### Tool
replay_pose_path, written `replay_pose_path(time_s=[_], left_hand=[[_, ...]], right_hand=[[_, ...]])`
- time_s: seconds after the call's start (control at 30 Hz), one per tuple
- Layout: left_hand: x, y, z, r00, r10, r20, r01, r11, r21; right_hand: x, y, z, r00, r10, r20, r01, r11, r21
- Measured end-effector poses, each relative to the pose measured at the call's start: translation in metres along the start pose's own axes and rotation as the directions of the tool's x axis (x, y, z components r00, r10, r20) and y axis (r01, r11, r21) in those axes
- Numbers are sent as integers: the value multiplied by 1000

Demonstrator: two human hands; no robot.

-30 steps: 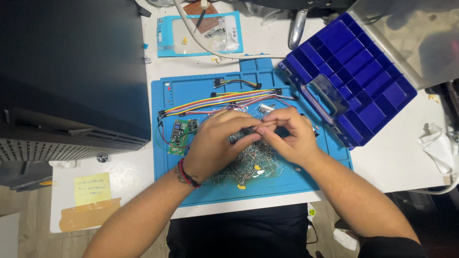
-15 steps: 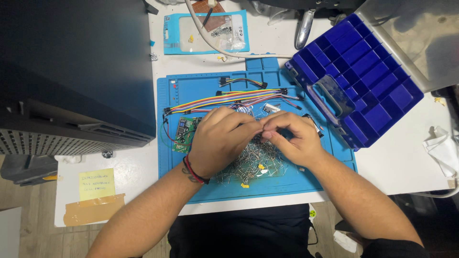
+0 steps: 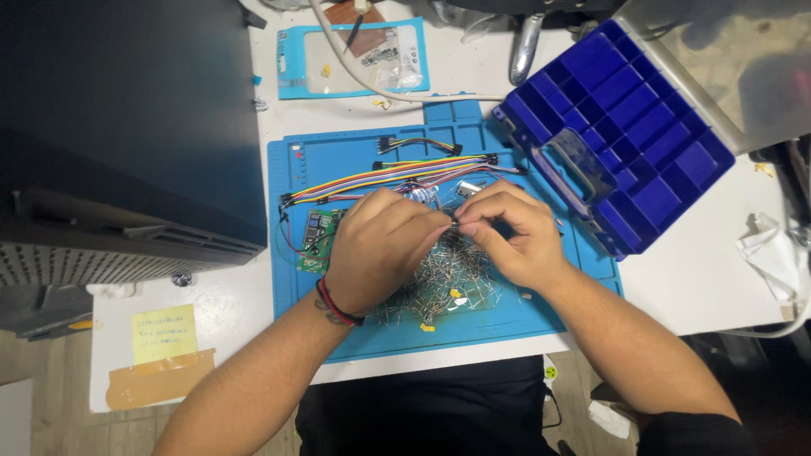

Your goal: The person sorts a pile of small electronic components, such as LEDs and resistors, on a blue work mat. They pick up individual components, separate them, and place them into a blue compartmentalized parts organizer.

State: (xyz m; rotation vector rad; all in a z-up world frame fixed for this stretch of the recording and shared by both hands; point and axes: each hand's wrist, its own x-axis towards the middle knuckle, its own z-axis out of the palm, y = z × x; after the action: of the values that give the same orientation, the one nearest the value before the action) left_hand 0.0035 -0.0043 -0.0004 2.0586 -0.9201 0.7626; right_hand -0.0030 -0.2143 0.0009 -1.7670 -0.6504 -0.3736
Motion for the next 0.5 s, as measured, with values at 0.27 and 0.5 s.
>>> replay_pose_path(time_s=[0.27, 0.5], left_hand=[[-2, 6, 2, 1000, 2, 3, -2, 999, -36], [-1, 13, 5, 986, -163, 23, 163, 943, -289]], right_hand=[[-4, 4, -3, 999, -35, -15, 35, 999, 1], [-4, 14, -4, 999, -32, 2, 31, 989, 146]])
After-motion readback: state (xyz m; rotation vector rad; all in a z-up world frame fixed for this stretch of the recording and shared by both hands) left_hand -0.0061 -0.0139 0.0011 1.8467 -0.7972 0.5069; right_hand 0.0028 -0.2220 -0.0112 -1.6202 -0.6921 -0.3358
